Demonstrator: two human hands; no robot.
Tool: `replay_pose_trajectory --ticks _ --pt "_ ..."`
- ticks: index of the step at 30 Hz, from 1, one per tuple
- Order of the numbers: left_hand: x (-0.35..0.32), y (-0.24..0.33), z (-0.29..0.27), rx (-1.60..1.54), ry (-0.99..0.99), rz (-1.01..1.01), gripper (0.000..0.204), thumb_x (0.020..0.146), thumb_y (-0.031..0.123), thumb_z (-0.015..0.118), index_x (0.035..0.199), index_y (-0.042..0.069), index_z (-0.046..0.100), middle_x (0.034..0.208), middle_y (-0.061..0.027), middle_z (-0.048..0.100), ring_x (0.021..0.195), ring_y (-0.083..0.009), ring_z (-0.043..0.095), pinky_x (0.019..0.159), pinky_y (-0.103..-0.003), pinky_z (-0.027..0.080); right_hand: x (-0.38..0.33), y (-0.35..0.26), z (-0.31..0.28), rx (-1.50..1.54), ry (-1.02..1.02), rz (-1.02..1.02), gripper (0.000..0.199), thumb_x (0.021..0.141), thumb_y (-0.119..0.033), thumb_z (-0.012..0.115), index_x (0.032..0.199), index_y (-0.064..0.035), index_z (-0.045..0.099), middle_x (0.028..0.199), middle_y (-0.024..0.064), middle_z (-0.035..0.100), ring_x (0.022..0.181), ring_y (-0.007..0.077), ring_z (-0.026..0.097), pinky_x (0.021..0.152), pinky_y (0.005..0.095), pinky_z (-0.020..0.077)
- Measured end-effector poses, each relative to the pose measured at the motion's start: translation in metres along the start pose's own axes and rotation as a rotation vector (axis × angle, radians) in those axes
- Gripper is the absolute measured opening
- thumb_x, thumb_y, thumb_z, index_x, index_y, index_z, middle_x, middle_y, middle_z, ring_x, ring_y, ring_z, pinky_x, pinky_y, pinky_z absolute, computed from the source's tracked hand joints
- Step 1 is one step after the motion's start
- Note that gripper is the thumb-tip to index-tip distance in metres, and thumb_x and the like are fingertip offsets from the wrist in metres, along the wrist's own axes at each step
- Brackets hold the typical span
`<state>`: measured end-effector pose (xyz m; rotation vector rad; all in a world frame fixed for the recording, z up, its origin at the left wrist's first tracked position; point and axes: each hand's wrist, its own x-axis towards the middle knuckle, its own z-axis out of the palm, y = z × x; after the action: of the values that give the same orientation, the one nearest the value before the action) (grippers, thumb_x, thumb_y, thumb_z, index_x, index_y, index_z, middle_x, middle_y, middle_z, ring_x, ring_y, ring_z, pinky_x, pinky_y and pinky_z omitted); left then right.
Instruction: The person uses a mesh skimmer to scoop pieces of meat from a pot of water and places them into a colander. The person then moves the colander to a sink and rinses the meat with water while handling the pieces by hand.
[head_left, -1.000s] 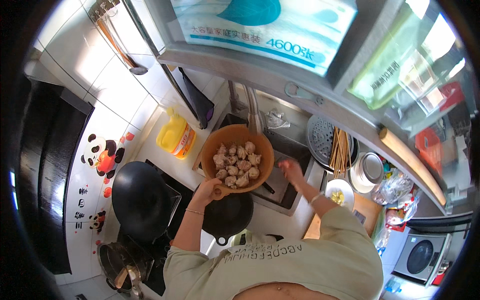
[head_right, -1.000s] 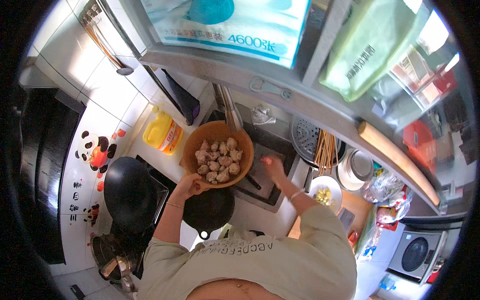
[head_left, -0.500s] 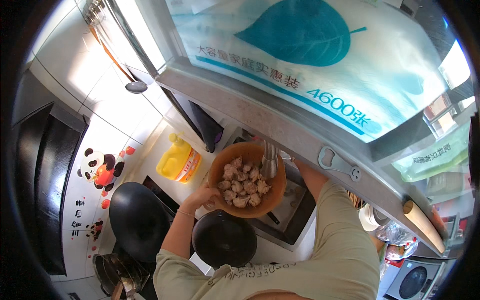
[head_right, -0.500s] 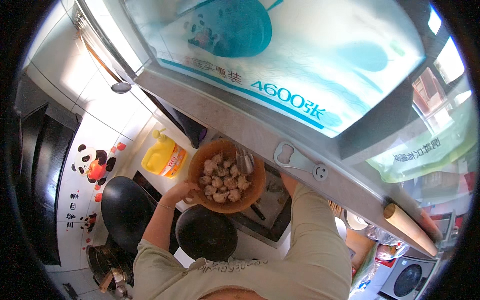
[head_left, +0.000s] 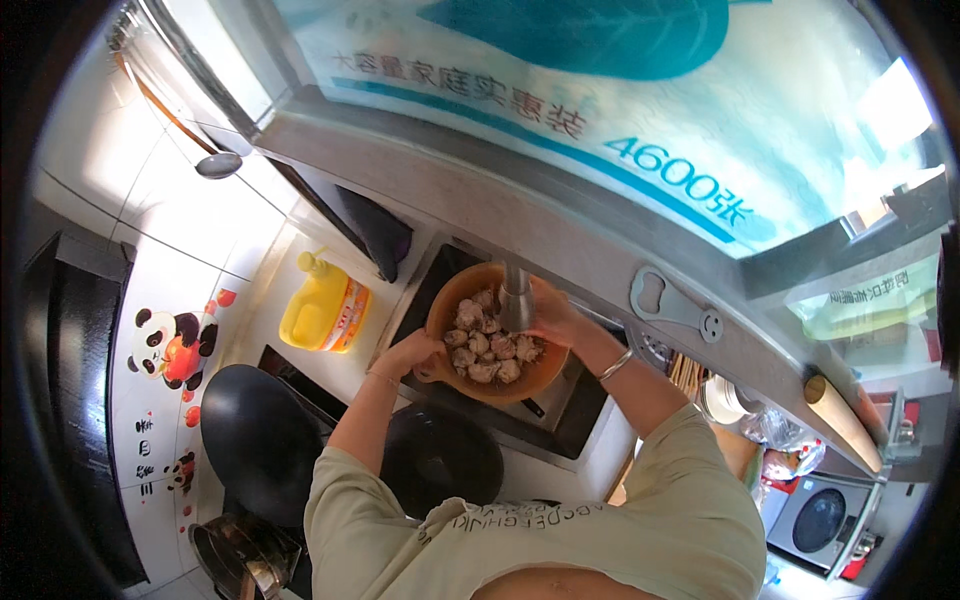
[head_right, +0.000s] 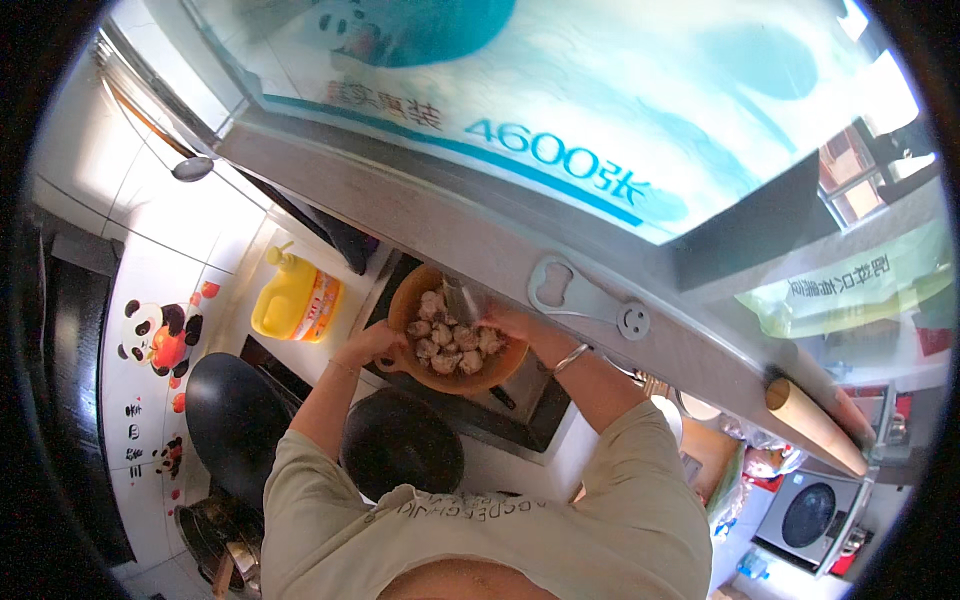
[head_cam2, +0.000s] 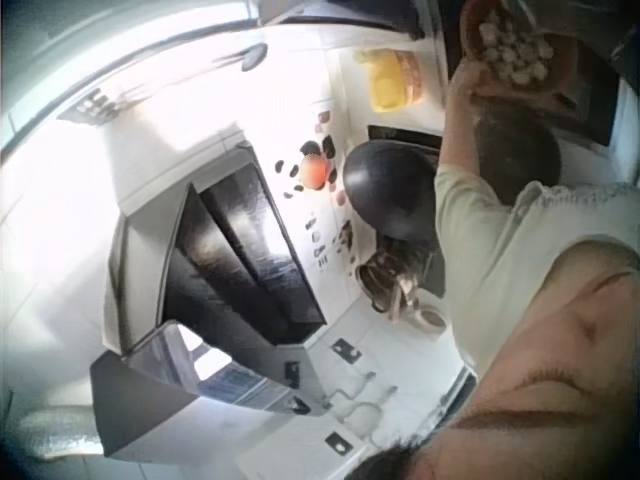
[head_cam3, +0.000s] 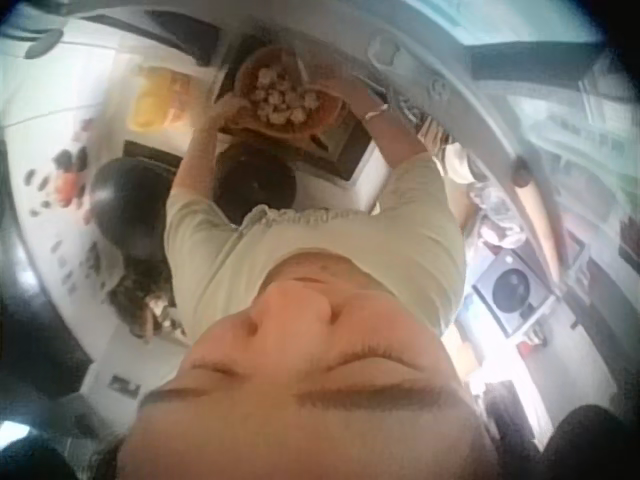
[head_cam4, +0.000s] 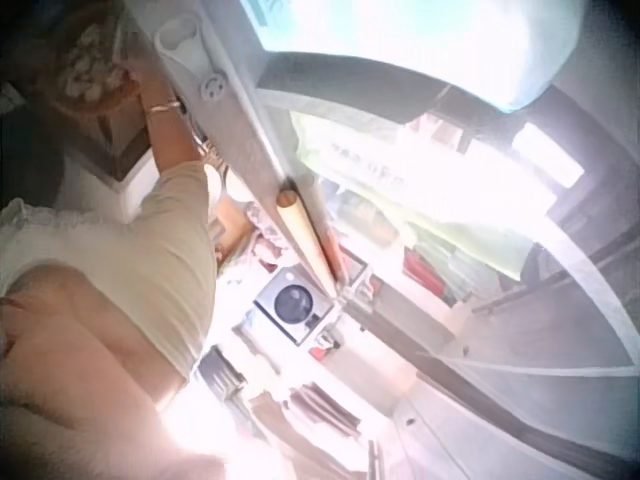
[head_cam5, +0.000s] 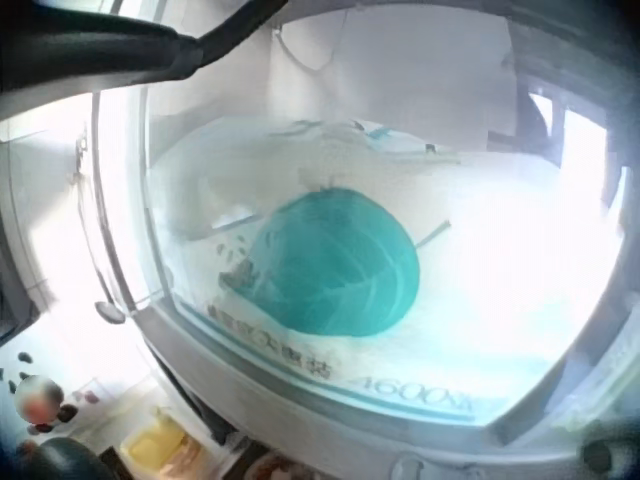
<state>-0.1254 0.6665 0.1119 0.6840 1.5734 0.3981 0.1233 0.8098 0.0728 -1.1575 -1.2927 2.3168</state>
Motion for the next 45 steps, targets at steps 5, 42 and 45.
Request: replay_pose_trajectory --ticks 5,42,45 --pt "-0.003 0.003 0.021 -0.121 -0.003 0.021 0.017 0.074 0.012 0.057 0.084 -0.002 0.057 0.068 -0.0072 0.055 0.058 -0.0146 0.052 0.054 -0.027 0.045 -0.054 -0.015 0.054 0.445 -0.102 0.107 0.019 0.086 -0.009 0.051 0.104 -0.0041 0.053 0.091 0.0086 0.055 0.088 0.0166 0.056 0.075 0.0305 0.0480" --pt "-0.020 0.008 0.046 -0.122 -0.011 0.105 0.020 0.073 0.009 0.057 0.087 -0.005 0.056 0.071 -0.0055 0.057 0.063 -0.0126 0.054 0.059 -0.026 0.046 -0.051 0.013 -0.011 -1.953 0.187 -0.364 0.017 0.073 -0.016 0.058 0.088 -0.0148 0.064 0.104 0.0027 0.051 0.107 0.0212 0.041 0.086 0.0338 0.0351" --pt "-0.021 0.011 0.045 -0.076 -0.011 0.091 0.021 0.073 0.009 0.057 0.089 -0.005 0.056 0.074 -0.0057 0.057 0.064 -0.0130 0.053 0.060 -0.026 0.046 -0.024 0.033 -0.035 -1.803 0.152 -0.489 0.016 0.074 -0.018 0.057 0.088 -0.0165 0.065 0.103 0.0007 0.051 0.107 0.0201 0.041 0.086 0.0317 0.0332"
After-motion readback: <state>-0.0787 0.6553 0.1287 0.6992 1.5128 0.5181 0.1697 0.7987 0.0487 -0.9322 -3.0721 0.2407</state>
